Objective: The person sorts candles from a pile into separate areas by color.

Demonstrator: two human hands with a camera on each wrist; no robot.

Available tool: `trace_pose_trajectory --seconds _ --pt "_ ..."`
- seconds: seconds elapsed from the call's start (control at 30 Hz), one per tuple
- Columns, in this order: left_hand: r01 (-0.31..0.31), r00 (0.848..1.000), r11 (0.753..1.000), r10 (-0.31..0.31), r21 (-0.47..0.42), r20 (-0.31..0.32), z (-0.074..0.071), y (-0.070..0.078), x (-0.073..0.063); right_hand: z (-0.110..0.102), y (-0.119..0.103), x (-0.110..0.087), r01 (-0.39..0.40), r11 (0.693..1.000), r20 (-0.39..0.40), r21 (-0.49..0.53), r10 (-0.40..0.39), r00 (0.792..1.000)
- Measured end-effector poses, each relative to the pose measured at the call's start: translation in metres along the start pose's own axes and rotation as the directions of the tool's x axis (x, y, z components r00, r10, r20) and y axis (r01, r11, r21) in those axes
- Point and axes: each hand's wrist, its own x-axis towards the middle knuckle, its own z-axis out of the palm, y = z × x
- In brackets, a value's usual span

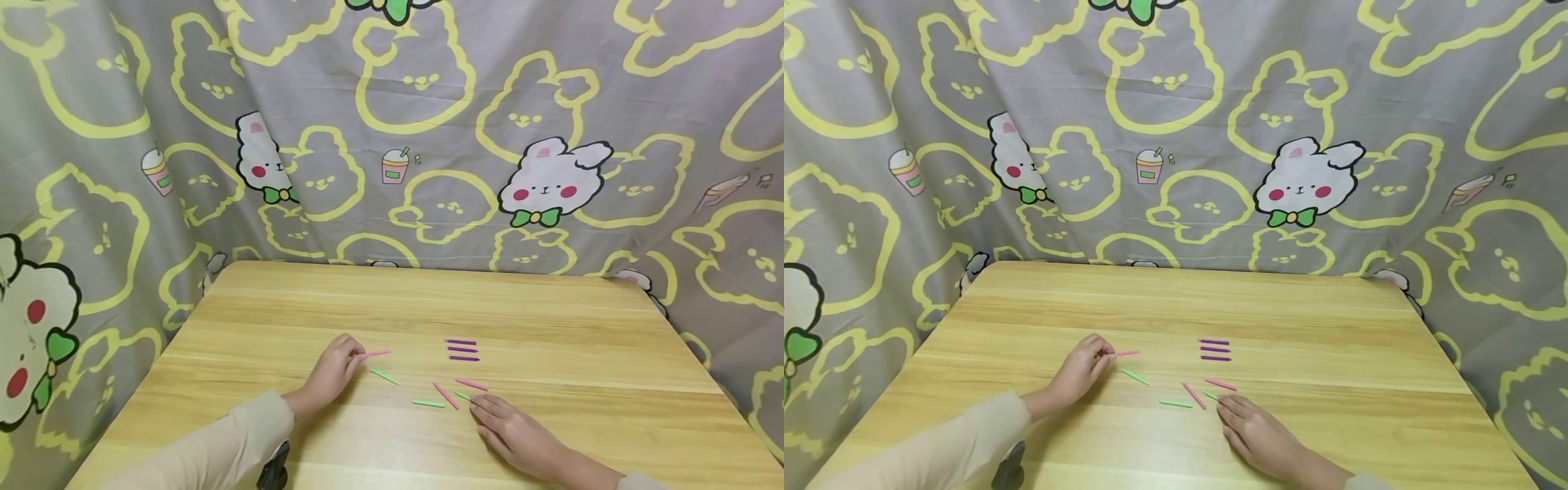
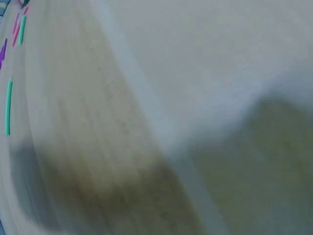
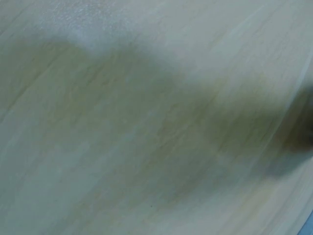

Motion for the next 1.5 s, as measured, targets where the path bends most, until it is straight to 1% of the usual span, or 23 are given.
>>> trace_pose_trajectory --seconds 0.17,0.33,0.53,0.67,0.8,0.87,1.0,1.1,1.23,1.33,1.5 --pt "0.003 1.000 1.000 -0.002 0.011 -0.027 0.006 -0.006 0.008 0.001 0.000 -0.001 0.001 1.000 0.009 -0.001 -0.001 1.000" --pt "0.008 0.999 0.999 -0.006 0.042 -0.037 0.009 -0.012 0.015 0.002 0.000 -0.002 0.005 1.000 0.013 -0.005 -0.005 1.000" --pt "0.015 0.999 0.997 -0.012 0.081 -0.040 0.011 -0.018 0.025 0.002 0.000 -0.002 0.010 1.000 0.001 -0.009 -0.010 1.000" --pt "0.000 1.000 0.994 0.003 0.108 -0.026 0.013 -0.024 0.030 0.002 0.000 -0.002 0.022 1.000 -0.018 -0.018 -0.023 1.000" --pt "-0.007 1.000 0.992 0.008 0.123 -0.005 0.015 -0.029 0.032 0.004 0.001 -0.002 0.041 0.999 -0.032 -0.025 -0.042 0.999" --pt "-0.006 1.000 0.991 0.004 0.134 0.011 0.017 -0.032 0.033 0.004 0.001 -0.002 0.047 0.998 -0.032 -0.028 -0.048 0.998" --pt "-0.024 0.999 0.984 0.016 0.177 0.047 0.023 -0.035 0.034 0.003 0.001 -0.002 0.050 0.998 -0.033 -0.031 -0.051 0.998" --pt "-0.054 0.998 0.977 0.044 0.207 0.052 0.027 -0.036 0.036 0.002 0.001 -0.002 0.050 0.998 -0.036 -0.031 -0.051 0.998" --pt "-0.075 0.997 0.971 0.067 0.228 0.043 0.029 -0.037 0.038 0.002 0.001 -0.002 0.046 0.998 -0.040 -0.040 -0.048 0.998" --pt "-0.073 0.996 0.969 0.060 0.235 0.062 0.030 -0.037 0.040 0.002 0.001 -0.002 0.044 0.998 -0.044 -0.050 -0.046 0.998" --pt "-0.052 0.995 0.974 0.030 0.220 0.099 0.031 -0.038 0.042 0.003 0.003 -0.002 0.044 0.998 -0.042 -0.042 -0.046 0.998"
